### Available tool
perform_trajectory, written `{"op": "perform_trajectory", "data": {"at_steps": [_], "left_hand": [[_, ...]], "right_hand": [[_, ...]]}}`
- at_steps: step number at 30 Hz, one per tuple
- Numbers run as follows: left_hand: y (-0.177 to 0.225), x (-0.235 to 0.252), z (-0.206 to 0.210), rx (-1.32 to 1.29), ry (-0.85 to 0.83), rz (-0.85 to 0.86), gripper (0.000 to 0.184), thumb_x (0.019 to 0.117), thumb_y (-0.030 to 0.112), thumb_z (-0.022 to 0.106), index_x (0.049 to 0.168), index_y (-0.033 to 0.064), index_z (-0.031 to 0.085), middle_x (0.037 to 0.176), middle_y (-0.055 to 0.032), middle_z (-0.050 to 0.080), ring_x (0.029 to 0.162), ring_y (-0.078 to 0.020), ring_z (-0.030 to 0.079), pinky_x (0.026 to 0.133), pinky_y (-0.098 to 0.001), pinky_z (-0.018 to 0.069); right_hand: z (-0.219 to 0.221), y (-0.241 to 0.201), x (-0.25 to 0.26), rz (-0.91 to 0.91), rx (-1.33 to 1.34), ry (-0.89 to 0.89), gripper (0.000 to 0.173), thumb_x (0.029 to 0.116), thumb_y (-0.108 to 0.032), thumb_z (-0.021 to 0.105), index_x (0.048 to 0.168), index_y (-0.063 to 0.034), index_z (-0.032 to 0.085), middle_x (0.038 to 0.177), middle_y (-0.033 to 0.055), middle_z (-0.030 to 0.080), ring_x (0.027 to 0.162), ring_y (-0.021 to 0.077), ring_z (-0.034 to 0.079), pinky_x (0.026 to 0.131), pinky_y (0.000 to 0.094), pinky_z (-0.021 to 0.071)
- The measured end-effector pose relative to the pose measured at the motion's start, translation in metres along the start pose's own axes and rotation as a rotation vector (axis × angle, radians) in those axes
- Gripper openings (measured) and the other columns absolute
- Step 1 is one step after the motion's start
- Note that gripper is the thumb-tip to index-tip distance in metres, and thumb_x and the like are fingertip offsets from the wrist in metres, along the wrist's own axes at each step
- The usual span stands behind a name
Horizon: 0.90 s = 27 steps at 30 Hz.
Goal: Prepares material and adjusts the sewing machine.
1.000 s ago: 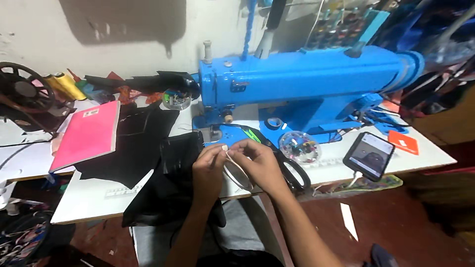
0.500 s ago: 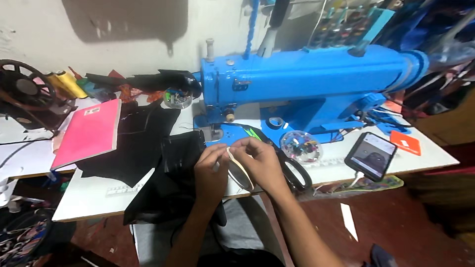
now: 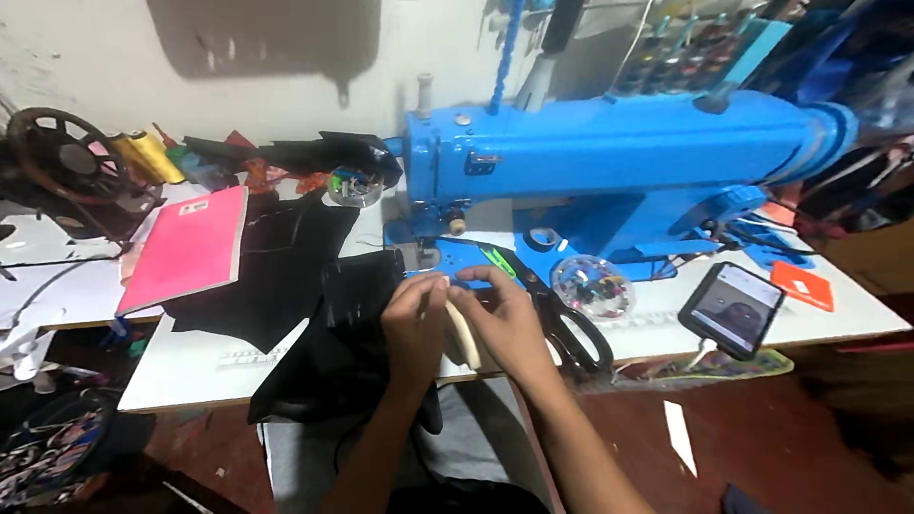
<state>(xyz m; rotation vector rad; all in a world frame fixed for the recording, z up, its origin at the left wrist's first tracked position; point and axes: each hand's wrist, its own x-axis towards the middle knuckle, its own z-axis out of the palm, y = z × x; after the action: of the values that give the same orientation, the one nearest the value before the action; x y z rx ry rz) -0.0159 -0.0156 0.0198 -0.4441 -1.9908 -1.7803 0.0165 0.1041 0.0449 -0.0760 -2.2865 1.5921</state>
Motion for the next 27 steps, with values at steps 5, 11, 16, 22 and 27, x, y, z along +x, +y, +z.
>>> {"op": "perform_trajectory", "data": {"at_steps": [5,11,16,22,27], "left_hand": [[0.007,0.007,-0.004,-0.060,0.045,-0.188,0.015,0.0991,0.008,0.062,0.099,0.0009,0.075,0.107,-0.0044,0.074,0.089,-0.0030,0.070,0.077,-0.0194,0.0581],[0.006,0.005,-0.003,-0.150,0.059,-0.281,0.017,0.1008,0.009,0.060,0.103,0.0015,0.075,0.107,-0.0043,0.075,0.093,-0.0072,0.071,0.082,-0.0238,0.0593],[0.007,0.006,-0.001,-0.228,0.113,-0.331,0.018,0.1020,0.006,0.058,0.105,0.0012,0.075,0.102,-0.0037,0.076,0.085,-0.0071,0.071,0.075,-0.0222,0.0584],[0.014,0.006,0.001,-0.393,0.142,-0.361,0.021,0.1037,0.007,0.053,0.106,0.0017,0.073,0.098,-0.0044,0.076,0.076,-0.0065,0.070,0.069,-0.0208,0.0575],[0.021,0.006,-0.002,-0.504,0.149,-0.385,0.022,0.1042,0.005,0.049,0.106,0.0017,0.071,0.101,-0.0060,0.076,0.086,-0.0098,0.073,0.076,-0.0237,0.0597]], "right_hand": [[0.009,0.004,-0.029,0.010,0.089,-0.078,0.031,0.1003,-0.019,0.062,0.125,0.0004,0.058,0.088,-0.0006,0.070,0.079,0.0022,0.066,0.075,0.0217,0.0559],[0.026,0.001,-0.039,-0.095,0.273,-0.049,0.034,0.1014,-0.015,0.061,0.129,0.0024,0.053,0.093,0.0015,0.073,0.081,0.0020,0.068,0.075,0.0202,0.0573],[0.027,-0.005,-0.036,-0.077,0.188,-0.002,0.029,0.0990,-0.018,0.065,0.121,-0.0012,0.056,0.076,-0.0008,0.068,0.064,0.0035,0.065,0.061,0.0200,0.0558],[0.024,-0.008,-0.028,-0.052,0.072,0.043,0.024,0.0983,-0.021,0.065,0.116,-0.0053,0.064,0.061,-0.0061,0.056,0.052,0.0005,0.053,0.051,0.0179,0.0470],[0.021,-0.006,-0.020,-0.028,-0.088,0.051,0.021,0.0989,-0.025,0.063,0.108,-0.0100,0.075,0.059,-0.0073,0.052,0.051,0.0004,0.049,0.052,0.0197,0.0447]]}}
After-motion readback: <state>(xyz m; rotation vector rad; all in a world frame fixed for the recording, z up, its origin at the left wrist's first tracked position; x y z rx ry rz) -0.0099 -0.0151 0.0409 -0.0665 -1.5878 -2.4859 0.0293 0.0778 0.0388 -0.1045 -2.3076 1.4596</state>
